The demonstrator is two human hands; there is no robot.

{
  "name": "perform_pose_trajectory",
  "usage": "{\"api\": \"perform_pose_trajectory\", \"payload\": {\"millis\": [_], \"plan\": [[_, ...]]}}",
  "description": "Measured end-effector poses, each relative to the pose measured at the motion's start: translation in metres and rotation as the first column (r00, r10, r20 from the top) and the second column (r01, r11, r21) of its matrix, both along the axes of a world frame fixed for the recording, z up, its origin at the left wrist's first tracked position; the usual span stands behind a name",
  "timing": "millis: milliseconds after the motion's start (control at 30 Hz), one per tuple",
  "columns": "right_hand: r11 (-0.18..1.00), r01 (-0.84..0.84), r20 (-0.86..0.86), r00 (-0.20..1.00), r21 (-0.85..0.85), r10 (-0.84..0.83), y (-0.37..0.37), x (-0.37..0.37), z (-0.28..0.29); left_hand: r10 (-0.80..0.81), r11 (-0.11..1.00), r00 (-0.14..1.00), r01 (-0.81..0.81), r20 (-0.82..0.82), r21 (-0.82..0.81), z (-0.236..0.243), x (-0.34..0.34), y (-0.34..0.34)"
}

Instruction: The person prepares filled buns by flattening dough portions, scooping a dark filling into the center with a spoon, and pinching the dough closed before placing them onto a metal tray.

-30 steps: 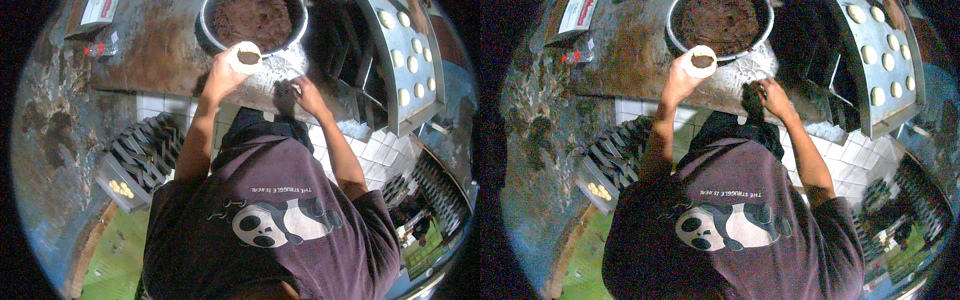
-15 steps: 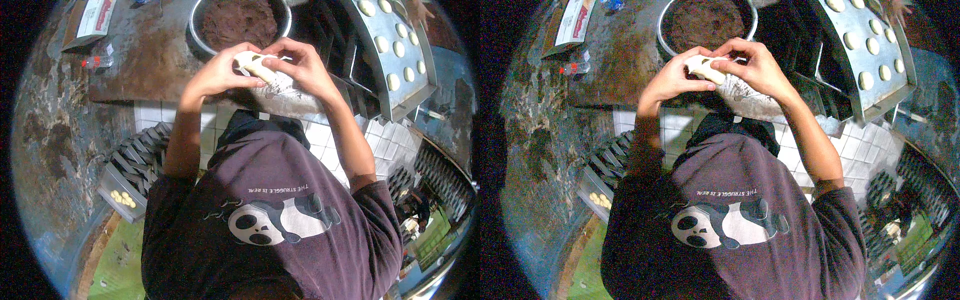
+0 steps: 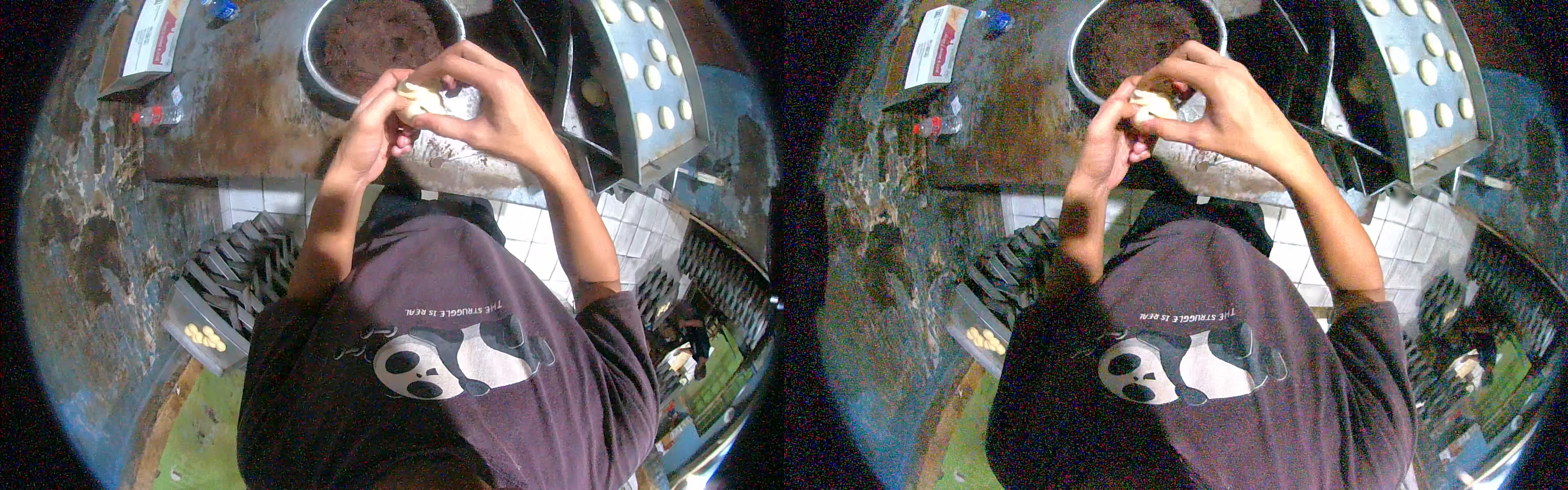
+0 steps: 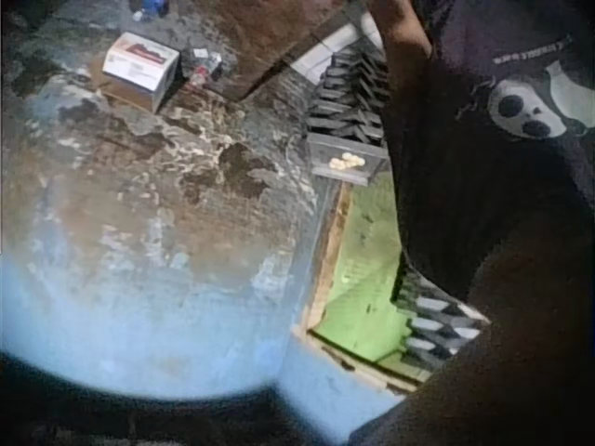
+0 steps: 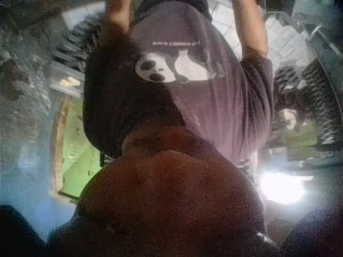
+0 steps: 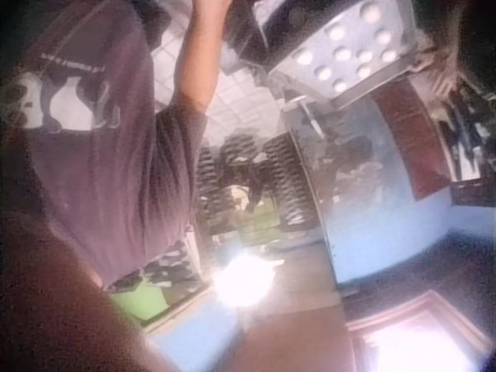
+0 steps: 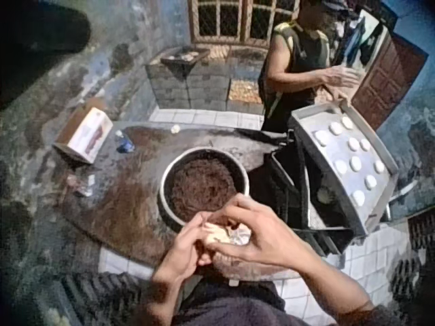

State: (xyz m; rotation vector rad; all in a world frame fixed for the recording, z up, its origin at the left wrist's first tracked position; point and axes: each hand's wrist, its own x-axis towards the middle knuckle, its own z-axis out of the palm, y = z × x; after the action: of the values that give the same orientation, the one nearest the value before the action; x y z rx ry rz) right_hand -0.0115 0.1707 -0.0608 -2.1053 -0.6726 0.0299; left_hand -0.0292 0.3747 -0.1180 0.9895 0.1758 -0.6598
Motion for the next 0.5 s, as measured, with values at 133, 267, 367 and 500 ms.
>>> {"api": "perform_pose_trajectory", "payload": {"millis": [133, 267, 367, 500], "plan": [[0.989, 0.109, -0.122, 0.988, 0.105, -0.096, -0.007, -0.004, -0.005, -0.007, 1.000, 0.996, 0.005, 0.091, 0.023, 0.006, -0.008, -0.005], [0.974, 0.154, -0.127, 0.983, 0.163, -0.134, -0.011, -0.005, -0.010, -0.006, 0.968, 0.957, -0.067, 0.289, 0.240, 0.000, -0.007, -0.015], [0.989, 0.138, -0.036, 0.990, 0.048, -0.136, -0.010, -0.010, 0.013, 0.052, 0.985, 0.964, -0.093, 0.259, 0.146, 0.000, -0.004, -0.015], [1.000, 0.001, 0.169, 0.986, 0.005, -0.002, -0.012, -0.008, 0.004, 0.116, 0.990, 0.979, -0.128, 0.170, 0.062, 0.025, -0.007, -0.029]]}}
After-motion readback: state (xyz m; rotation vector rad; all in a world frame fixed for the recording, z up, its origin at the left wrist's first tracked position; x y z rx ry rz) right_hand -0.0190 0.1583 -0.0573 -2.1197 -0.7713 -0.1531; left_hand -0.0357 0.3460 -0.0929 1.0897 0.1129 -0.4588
